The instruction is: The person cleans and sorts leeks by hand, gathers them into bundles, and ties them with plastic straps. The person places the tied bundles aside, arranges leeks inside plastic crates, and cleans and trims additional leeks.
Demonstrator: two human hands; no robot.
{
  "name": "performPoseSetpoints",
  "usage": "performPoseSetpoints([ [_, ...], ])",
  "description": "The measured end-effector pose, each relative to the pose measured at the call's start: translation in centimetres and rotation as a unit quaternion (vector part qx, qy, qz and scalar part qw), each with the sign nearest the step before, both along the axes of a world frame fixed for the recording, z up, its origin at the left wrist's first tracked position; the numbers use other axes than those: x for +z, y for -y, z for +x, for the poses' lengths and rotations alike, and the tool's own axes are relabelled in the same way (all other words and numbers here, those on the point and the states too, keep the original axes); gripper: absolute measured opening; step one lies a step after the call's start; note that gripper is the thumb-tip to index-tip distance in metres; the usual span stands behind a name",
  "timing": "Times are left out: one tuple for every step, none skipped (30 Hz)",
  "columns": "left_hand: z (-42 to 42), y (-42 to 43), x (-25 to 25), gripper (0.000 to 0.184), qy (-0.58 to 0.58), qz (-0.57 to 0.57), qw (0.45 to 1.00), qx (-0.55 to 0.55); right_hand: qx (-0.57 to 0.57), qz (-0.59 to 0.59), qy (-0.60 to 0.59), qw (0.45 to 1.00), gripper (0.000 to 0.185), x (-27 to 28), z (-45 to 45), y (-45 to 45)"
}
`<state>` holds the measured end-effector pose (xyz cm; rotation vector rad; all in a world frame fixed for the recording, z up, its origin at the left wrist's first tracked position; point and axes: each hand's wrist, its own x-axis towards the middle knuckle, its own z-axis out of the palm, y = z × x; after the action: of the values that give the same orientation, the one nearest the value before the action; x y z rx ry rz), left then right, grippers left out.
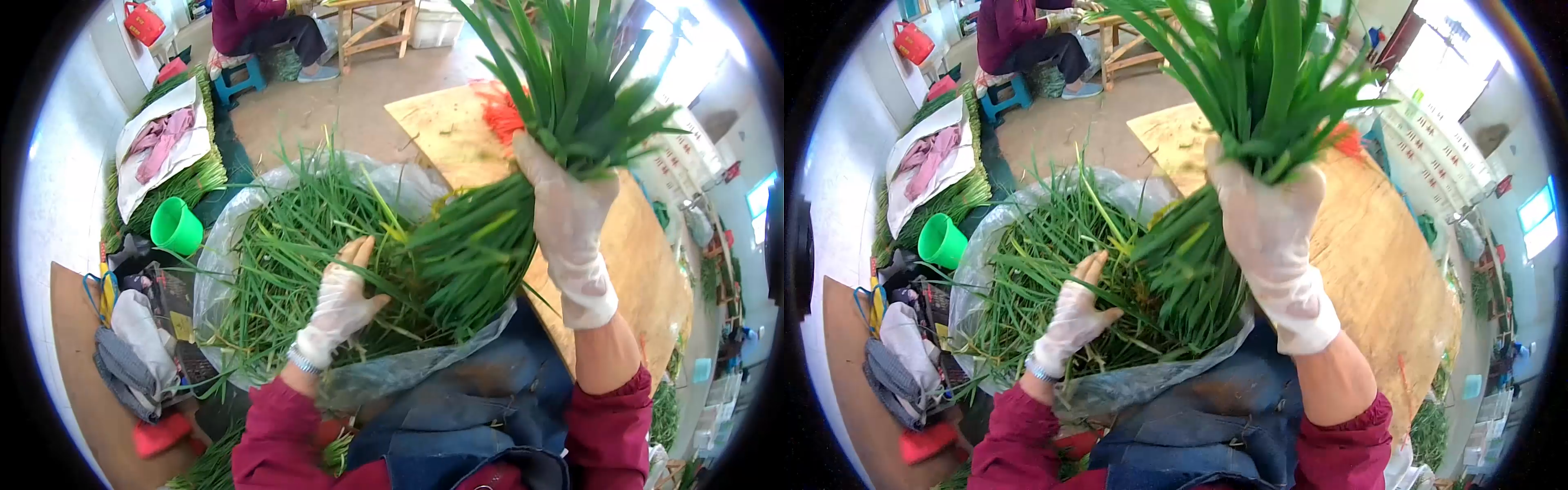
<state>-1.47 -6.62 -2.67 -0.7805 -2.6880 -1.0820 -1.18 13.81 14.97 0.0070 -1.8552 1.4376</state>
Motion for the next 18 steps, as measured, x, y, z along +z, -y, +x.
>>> performPoseSetpoints([
  [-1.1,-1.8,-1.0,0.078,-0.041,0.037,0.998,-0.009,0.008,-0.005,-0.024,1.0,0.015,0.2,0.3,0.3],
  [-2.0,-3.2,-2.4,0.077,-0.079,0.072,0.994,-0.015,0.019,-0.013,-0.045,0.999,0.017,0.3,0.6,0.6],
  [-2.4,-4.2,-3.5,0.072,0.032,0.17,0.983,-0.067,0.023,-0.035,-0.042,0.998,0.024,0.9,1.0,0.9],
  [-2.9,-5.1,-5.0,0.066,0.143,0.263,0.947,-0.12,-0.002,-0.011,-0.054,0.998,0.023,1.6,1.3,0.9],
  [-2.8,-4.4,-3.8,0.049,0.037,0.235,0.963,-0.128,-0.027,0.014,-0.066,0.997,0.023,2.4,1.5,0.7],
  [-2.7,-3.7,-2.7,0.031,-0.073,0.207,0.968,-0.122,-0.054,0.04,-0.079,0.995,0.022,3.4,1.8,0.3],
  [-3.0,-1.4,0.8,0.032,-0.121,0.189,0.973,-0.063,-0.096,0.005,-0.035,0.995,0.021,4.6,2.0,-0.3],
  [-3.1,-0.2,2.4,0.036,-0.165,0.168,0.972,-0.005,-0.138,-0.032,0.011,0.99,0.019,5.5,2.0,-1.2],
  [-2.7,-0.8,0.9,0.034,-0.135,0.101,0.986,0.0,-0.128,-0.021,-0.038,0.991,0.018,4.8,1.2,-2.0],
  [-1.8,-2.0,-2.2,0.033,-0.105,0.032,0.994,0.005,-0.116,-0.007,-0.087,0.989,0.017,4.2,0.4,-2.9],
  [-1.3,-3.3,-5.2,0.031,-0.084,-0.036,0.996,0.01,-0.116,0.004,-0.065,0.991,0.018,3.4,0.1,-2.6],
  [-0.5,-4.2,-4.6,0.031,-0.028,-0.07,0.996,-0.037,-0.115,0.019,-0.045,0.992,0.019,2.7,-0.4,-2.2],
  [0.4,-5.1,-4.1,0.03,0.028,-0.103,0.991,-0.083,-0.11,0.063,-0.091,0.988,0.022,0.7,-1.1,-2.0],
  [1.5,-5.4,-1.8,0.031,0.12,-0.103,0.97,-0.184,-0.071,0.057,-0.054,0.994,0.018,0.0,-0.9,-2.5],
  [0.0,-3.9,-1.7,0.031,-0.034,0.037,0.995,-0.091,-0.091,0.024,-0.058,0.994,0.015,0.8,-0.4,-3.8],
  [-1.4,-2.4,-1.5,0.031,-0.196,0.156,0.968,0.018,-0.108,-0.014,-0.056,0.992,0.013,2.2,0.1,-3.8],
  [-1.4,-2.8,-3.6,0.032,-0.251,-0.035,0.961,0.111,-0.086,-0.049,-0.027,0.995,0.012,2.1,0.4,-4.9],
  [-1.8,-3.9,-6.8,0.034,-0.303,-0.221,0.906,0.195,-0.118,0.037,-0.097,0.988,0.014,1.6,-0.3,-4.9],
])
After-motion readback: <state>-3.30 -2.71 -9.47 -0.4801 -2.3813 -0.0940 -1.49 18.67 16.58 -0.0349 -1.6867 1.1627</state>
